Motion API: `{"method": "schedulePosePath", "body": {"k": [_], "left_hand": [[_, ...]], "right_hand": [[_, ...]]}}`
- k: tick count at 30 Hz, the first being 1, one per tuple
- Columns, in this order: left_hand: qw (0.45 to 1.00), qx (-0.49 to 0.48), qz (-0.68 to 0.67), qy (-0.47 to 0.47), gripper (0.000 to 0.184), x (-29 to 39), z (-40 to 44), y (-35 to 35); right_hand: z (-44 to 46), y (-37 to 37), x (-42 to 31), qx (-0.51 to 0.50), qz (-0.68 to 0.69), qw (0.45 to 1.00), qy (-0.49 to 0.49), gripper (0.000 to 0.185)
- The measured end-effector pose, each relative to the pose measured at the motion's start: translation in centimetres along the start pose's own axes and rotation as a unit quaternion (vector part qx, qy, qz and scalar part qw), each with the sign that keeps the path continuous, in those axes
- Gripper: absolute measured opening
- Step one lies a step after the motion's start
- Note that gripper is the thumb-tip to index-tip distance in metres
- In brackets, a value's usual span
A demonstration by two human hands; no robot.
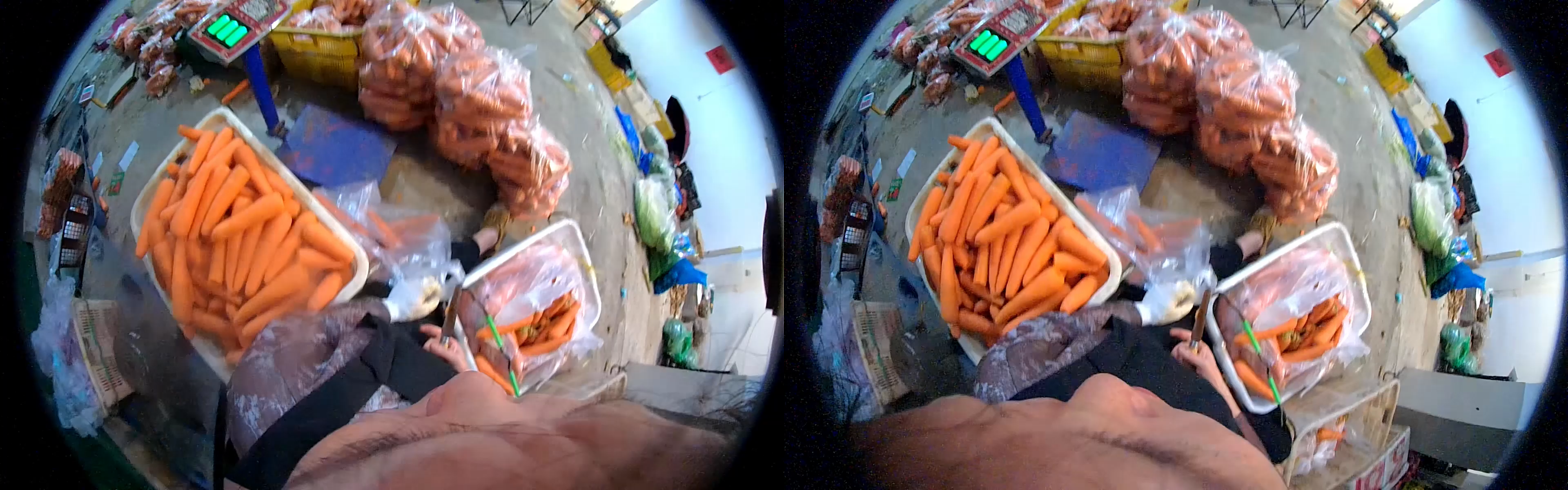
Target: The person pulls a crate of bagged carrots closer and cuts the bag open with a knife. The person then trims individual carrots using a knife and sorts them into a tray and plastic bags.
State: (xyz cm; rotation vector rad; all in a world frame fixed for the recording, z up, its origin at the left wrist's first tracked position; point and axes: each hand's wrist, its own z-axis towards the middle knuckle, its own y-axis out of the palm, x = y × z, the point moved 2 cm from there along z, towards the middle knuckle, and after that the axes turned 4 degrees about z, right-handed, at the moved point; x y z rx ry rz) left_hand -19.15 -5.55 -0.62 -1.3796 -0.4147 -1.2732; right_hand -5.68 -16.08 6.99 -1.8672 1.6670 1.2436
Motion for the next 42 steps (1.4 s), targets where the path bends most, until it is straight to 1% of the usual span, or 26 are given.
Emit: {"method": "schedulePosePath", "body": {"k": [1, 3, 4, 5, 7, 9, 10, 11, 12, 13, 14, 15, 17, 18, 19, 21, 22, 23, 25, 26, 28, 30, 32, 36, 38, 42], "left_hand": [[1.000, 0.011, -0.005, 0.000, 0.011, -0.2, 0.1, 0.1], [1.000, -0.024, -0.018, 0.002, 0.011, 0.2, 0.3, -0.7], [0.998, -0.052, -0.005, -0.019, 0.011, 0.5, 0.5, -1.0], [0.998, -0.051, -0.004, -0.024, 0.011, 0.9, 0.4, -1.4], [0.999, -0.052, -0.003, 0.004, 0.012, 1.5, 0.8, -1.8], [0.998, -0.049, 0.025, 0.009, 0.013, 0.3, 0.4, -0.3], [0.999, -0.037, 0.029, 0.014, 0.013, -0.3, 0.2, 0.3], [0.999, -0.024, 0.033, 0.025, 0.013, -0.2, 0.4, 0.2], [0.998, -0.021, 0.033, 0.043, 0.013, -0.1, 0.6, 0.1], [0.998, 0.003, 0.044, 0.041, 0.012, 0.4, 0.6, -0.3], [0.999, -0.020, 0.036, 0.031, 0.012, 0.9, 0.5, -0.6], [0.999, -0.040, 0.029, 0.017, 0.012, 1.3, 0.7, -0.9], [0.998, -0.048, 0.027, 0.012, 0.012, 1.3, 0.8, -0.9], [0.996, -0.079, 0.031, 0.012, 0.012, 1.3, 0.8, -1.1], [0.998, -0.049, 0.027, -0.005, 0.012, 0.9, 0.5, -0.6], [0.999, -0.035, -0.007, 0.000, 0.010, 0.9, 0.4, -0.4], [0.999, -0.047, -0.013, -0.004, 0.009, 1.4, 0.5, -1.1], [0.998, -0.067, 0.016, 0.011, 0.007, 1.1, 0.8, -0.7], [0.999, -0.001, 0.008, 0.040, 0.007, 1.7, 0.9, -1.4], [0.999, 0.002, 0.010, 0.040, 0.007, 1.8, 1.1, -1.3], [0.991, 0.087, -0.058, 0.084, 0.012, 2.0, 1.5, -1.5], [0.995, 0.063, -0.032, 0.067, 0.015, 0.1, 0.8, 0.1], [0.999, 0.011, 0.007, 0.039, 0.022, -1.4, 0.4, 1.5], [0.999, -0.017, 0.006, 0.033, 0.022, -0.8, 0.2, 0.1], [0.999, -0.019, 0.004, 0.034, 0.022, -0.2, 0.1, -0.4], [0.999, -0.023, 0.005, 0.033, 0.022, 0.3, -0.1, -1.0]], "right_hand": [[-0.3, 0.1, 0.9, -0.003, 0.081, 0.997, -0.015, 0.056], [-0.9, -0.3, 2.2, -0.037, 0.185, 0.982, 0.014, 0.044], [-0.9, -0.3, 2.6, -0.039, 0.188, 0.981, 0.021, 0.044], [-0.9, -0.4, 2.8, 0.001, 0.149, 0.989, 0.020, 0.036], [-0.9, -0.6, 2.4, 0.040, 0.105, 0.994, 0.015, 0.028], [-0.5, 0.9, -0.7, 0.189, 0.036, 0.980, -0.043, 0.011], [0.1, 1.0, -1.1, 0.270, 0.028, 0.953, -0.137, 0.009], [0.1, 0.6, -2.4, 0.320, 0.006, 0.940, -0.117, 0.013], [1.0, -0.4, -2.8, 0.379, -0.121, 0.892, -0.214, 0.017], [1.6, -1.1, -3.4, 0.433, -0.243, 0.815, -0.300, 0.022], [1.3, -0.5, -5.9, 0.444, -0.326, 0.792, -0.265, 0.037], [1.8, -1.3, -6.3, 0.452, -0.326, 0.784, -0.274, 0.037], [3.3, -2.4, -6.8, 0.464, -0.432, 0.710, -0.305, 0.051], [3.9, -2.6, -7.3, 0.453, -0.445, 0.720, -0.282, 0.061], [4.5, -2.6, -7.7, 0.448, -0.449, 0.719, -0.285, 0.061], [5.7, -2.6, -8.4, 0.410, -0.457, 0.744, -0.262, 0.064], [6.2, -2.4, -8.7, 0.370, -0.436, 0.775, -0.269, 0.065], [6.9, -2.4, -8.5, 0.361, -0.440, 0.769, -0.292, 0.061], [7.6, -2.1, -8.7, 0.301, -0.428, 0.814, -0.253, 0.054], [7.6, -1.6, -8.7, 0.305, -0.423, 0.812, -0.262, 0.047], [8.4, -1.7, -7.5, 0.321, -0.414, 0.813, -0.253, 0.034], [8.9, -1.4, -7.0, 0.328, -0.395, 0.824, -0.238, 0.030], [8.7, -0.7, -7.1, 0.352, -0.322, 0.864, -0.164, 0.023], [9.1, -0.6, -6.7, 0.333, -0.334, 0.857, -0.206, 0.021], [9.1, -0.1, -6.9, 0.317, -0.328, 0.873, -0.176, 0.021], [9.5, 0.2, -6.6, 0.311, -0.341, 0.872, -0.162, 0.022]]}}
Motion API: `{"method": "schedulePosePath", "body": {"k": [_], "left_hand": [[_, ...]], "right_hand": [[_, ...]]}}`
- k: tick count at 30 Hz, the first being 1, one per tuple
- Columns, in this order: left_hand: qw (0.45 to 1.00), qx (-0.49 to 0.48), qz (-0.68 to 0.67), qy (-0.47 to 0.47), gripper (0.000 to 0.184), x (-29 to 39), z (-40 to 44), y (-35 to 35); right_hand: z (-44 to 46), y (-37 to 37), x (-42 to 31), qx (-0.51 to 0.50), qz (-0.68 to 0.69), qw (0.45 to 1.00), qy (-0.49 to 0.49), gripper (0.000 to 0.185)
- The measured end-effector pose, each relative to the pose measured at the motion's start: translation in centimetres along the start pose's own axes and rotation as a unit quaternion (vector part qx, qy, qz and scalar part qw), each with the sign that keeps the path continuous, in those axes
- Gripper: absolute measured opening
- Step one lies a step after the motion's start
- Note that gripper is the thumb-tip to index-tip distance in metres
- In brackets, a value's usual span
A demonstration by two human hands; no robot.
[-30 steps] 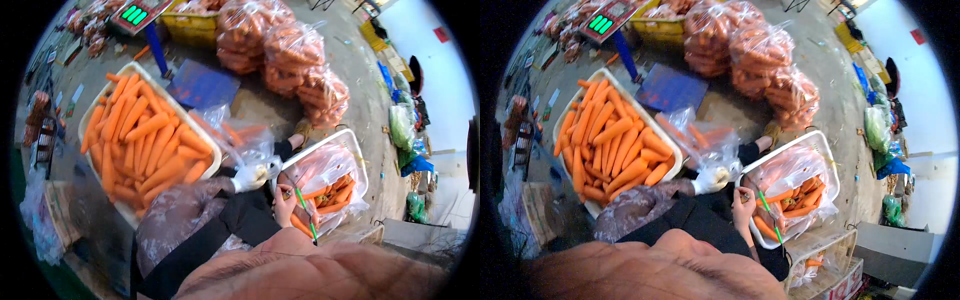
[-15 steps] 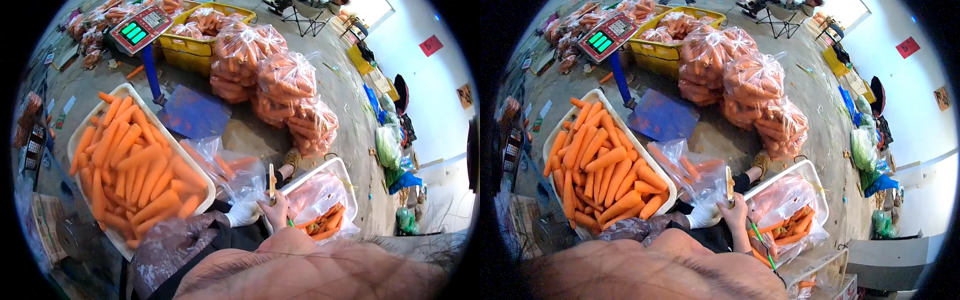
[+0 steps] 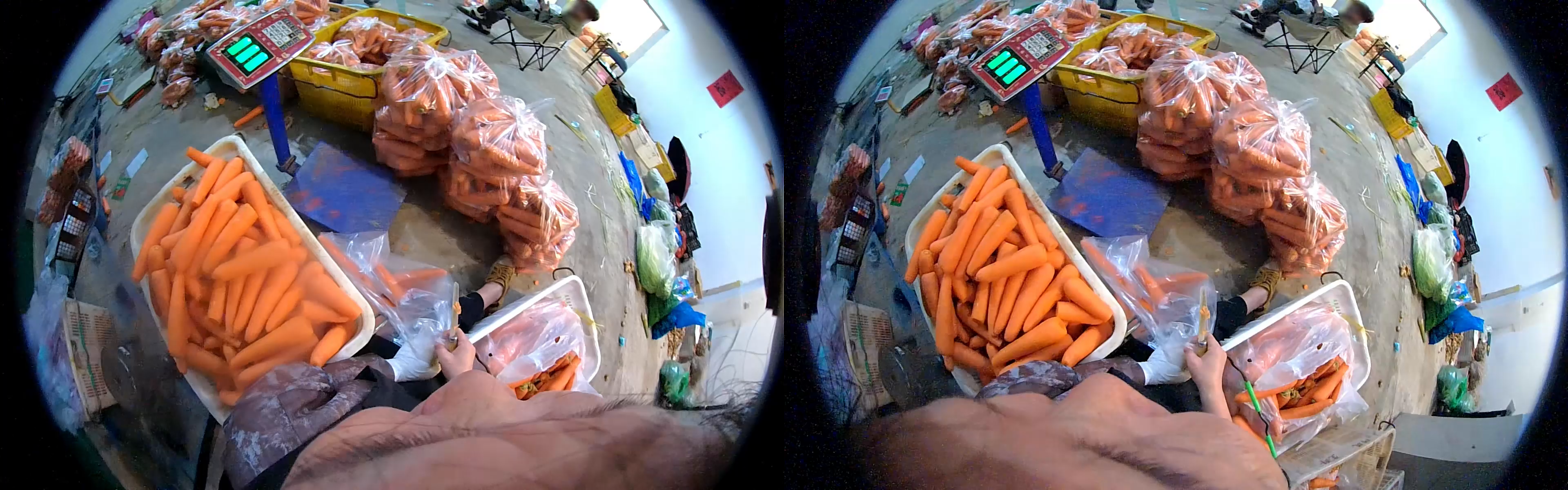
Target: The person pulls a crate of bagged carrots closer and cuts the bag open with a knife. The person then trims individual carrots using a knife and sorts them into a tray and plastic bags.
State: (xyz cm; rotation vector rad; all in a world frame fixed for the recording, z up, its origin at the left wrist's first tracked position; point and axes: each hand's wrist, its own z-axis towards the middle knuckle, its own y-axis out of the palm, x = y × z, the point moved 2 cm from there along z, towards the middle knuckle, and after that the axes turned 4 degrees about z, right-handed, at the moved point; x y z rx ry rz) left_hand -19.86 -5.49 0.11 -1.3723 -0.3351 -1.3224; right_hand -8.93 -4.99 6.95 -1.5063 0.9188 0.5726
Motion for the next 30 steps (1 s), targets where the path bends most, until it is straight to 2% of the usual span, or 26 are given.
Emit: {"method": "schedulePosePath", "body": {"k": [30], "left_hand": [[1.000, -0.026, 0.004, 0.003, 0.023, 0.5, -0.1, 0.2]], "right_hand": [[0.0, 0.4, 0.8, -0.012, 0.000, 1.000, -0.009, 0.027]]}}
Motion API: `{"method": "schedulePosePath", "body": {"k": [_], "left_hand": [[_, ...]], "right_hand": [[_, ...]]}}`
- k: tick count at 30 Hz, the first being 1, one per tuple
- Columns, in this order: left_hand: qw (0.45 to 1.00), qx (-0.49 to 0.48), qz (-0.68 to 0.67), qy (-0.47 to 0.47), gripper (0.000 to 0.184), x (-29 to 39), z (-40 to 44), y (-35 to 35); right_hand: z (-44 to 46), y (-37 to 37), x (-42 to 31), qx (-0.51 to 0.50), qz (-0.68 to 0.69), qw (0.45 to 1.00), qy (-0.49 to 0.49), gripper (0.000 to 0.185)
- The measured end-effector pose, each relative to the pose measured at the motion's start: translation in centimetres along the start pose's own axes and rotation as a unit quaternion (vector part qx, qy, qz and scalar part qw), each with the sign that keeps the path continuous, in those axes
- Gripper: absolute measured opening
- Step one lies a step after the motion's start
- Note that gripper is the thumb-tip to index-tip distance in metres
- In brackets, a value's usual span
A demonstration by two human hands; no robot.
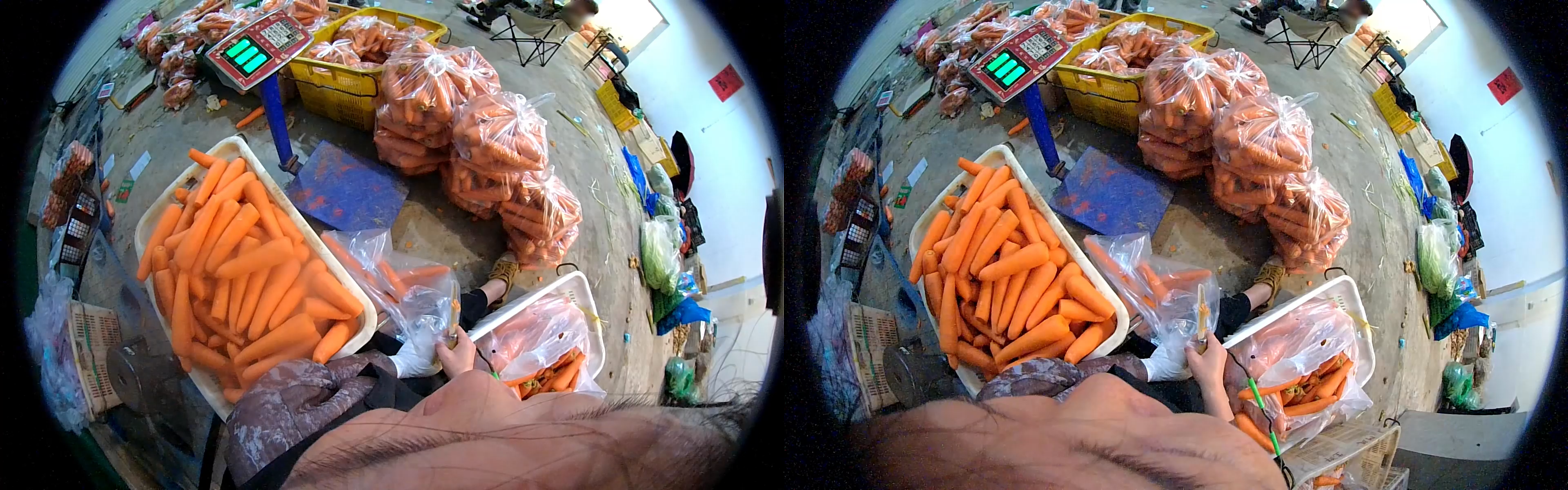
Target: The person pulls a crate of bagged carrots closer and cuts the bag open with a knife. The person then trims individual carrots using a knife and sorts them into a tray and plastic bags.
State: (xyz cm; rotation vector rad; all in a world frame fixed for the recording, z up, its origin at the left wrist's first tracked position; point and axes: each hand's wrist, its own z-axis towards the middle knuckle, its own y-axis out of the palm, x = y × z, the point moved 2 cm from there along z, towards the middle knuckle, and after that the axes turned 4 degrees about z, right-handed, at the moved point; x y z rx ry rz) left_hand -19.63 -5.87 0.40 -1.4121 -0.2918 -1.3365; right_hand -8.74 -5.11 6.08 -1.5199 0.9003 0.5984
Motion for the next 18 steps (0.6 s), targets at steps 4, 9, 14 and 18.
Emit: {"method": "schedulePosePath", "body": {"k": [4, 9, 14, 18], "left_hand": [[1.000, -0.005, 0.002, 0.003, 0.023, 0.2, 0.1, 0.0], [1.000, -0.014, 0.008, 0.008, 0.023, 0.3, 0.2, -0.2], [1.000, -0.019, 0.020, 0.012, 0.023, 0.5, 0.3, -0.3], [0.999, -0.023, 0.030, 0.016, 0.023, 0.6, 0.6, -0.4]], "right_hand": [[0.1, 0.6, 1.4, -0.009, 0.006, 1.000, -0.004, 0.029], [-0.7, 2.3, 1.8, 0.025, -0.048, 0.997, -0.048, 0.029], [-1.2, 2.9, 3.2, 0.048, 0.031, 0.998, -0.033, 0.021], [-1.2, 3.1, 4.1, 0.063, 0.008, 0.997, -0.052, 0.023]]}}
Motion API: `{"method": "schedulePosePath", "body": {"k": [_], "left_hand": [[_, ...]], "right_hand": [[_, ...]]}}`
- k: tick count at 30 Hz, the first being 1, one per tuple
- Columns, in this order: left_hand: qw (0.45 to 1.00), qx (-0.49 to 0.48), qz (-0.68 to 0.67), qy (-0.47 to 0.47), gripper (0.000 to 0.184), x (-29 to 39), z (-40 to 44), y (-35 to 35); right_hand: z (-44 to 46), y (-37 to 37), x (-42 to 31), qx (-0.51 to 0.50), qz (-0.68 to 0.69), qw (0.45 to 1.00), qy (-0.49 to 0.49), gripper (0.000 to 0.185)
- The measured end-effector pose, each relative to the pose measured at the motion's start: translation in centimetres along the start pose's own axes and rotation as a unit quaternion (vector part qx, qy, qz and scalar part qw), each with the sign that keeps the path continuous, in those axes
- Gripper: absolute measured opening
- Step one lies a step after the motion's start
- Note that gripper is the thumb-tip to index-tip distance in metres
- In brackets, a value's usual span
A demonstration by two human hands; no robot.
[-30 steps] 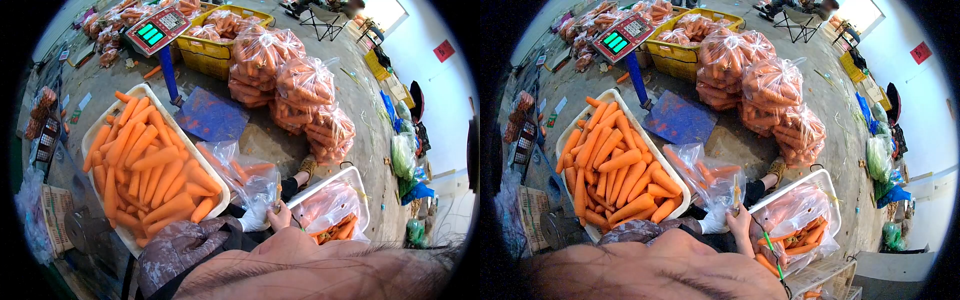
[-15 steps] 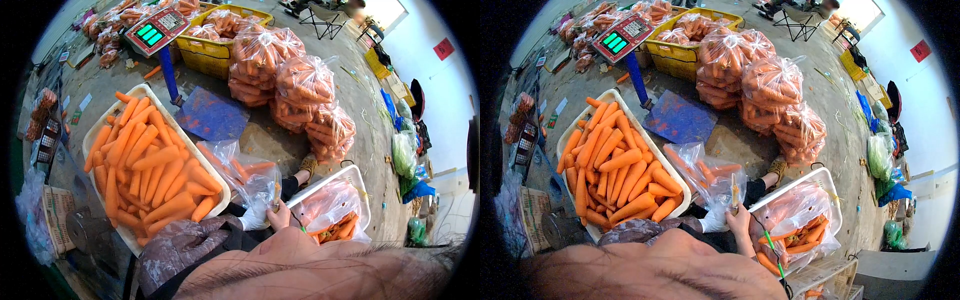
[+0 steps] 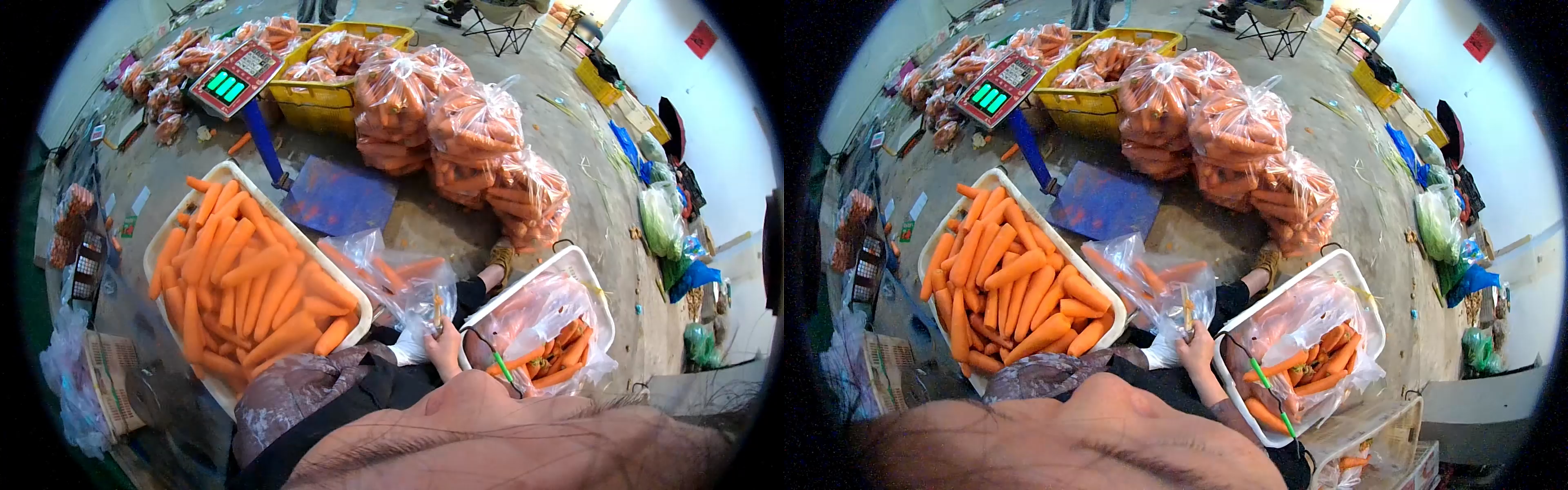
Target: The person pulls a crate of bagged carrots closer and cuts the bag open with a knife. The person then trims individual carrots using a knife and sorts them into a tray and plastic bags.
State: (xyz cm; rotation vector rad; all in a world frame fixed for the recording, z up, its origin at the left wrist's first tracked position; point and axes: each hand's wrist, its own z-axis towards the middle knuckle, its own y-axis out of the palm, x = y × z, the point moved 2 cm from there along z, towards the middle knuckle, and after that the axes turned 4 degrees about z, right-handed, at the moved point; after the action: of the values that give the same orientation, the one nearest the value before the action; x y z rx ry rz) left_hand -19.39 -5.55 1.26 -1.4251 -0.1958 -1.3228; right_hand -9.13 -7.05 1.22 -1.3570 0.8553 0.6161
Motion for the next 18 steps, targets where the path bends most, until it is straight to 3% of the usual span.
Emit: {"method": "schedulePosePath", "body": {"k": [3, 5, 6, 13, 15, 17, 18], "left_hand": [[1.000, -0.002, 0.010, 0.000, 0.023, 0.1, 0.0, -0.2], [1.000, -0.002, 0.018, 0.002, 0.023, 0.3, 0.2, -0.5], [1.000, -0.001, 0.022, 0.003, 0.023, 0.6, 0.1, -0.7], [0.999, 0.004, 0.049, 0.013, 0.023, 0.8, -0.1, -0.3], [0.998, 0.003, 0.057, 0.017, 0.023, 0.9, -0.2, -0.1], [0.998, 0.000, 0.065, 0.022, 0.023, 1.0, -0.2, 0.0], [0.997, -0.002, 0.069, 0.025, 0.023, 1.0, -0.2, -0.1]], "right_hand": [[-0.2, -0.4, -0.6, 0.005, -0.013, 0.999, -0.049, 0.026], [-0.1, -0.5, -0.6, -0.054, 0.121, 0.989, 0.068, 0.032], [-0.1, -0.5, -0.4, -0.060, 0.117, 0.989, 0.070, 0.034], [-0.5, -0.7, 1.0, -0.060, 0.147, 0.986, 0.057, 0.033], [-0.9, -1.2, 1.0, -0.047, 0.131, 0.990, 0.004, 0.030], [-1.6, -1.5, 1.5, -0.078, 0.267, 0.955, 0.107, 0.026], [-2.1, -1.8, 1.6, -0.078, 0.269, 0.954, 0.103, 0.026]]}}
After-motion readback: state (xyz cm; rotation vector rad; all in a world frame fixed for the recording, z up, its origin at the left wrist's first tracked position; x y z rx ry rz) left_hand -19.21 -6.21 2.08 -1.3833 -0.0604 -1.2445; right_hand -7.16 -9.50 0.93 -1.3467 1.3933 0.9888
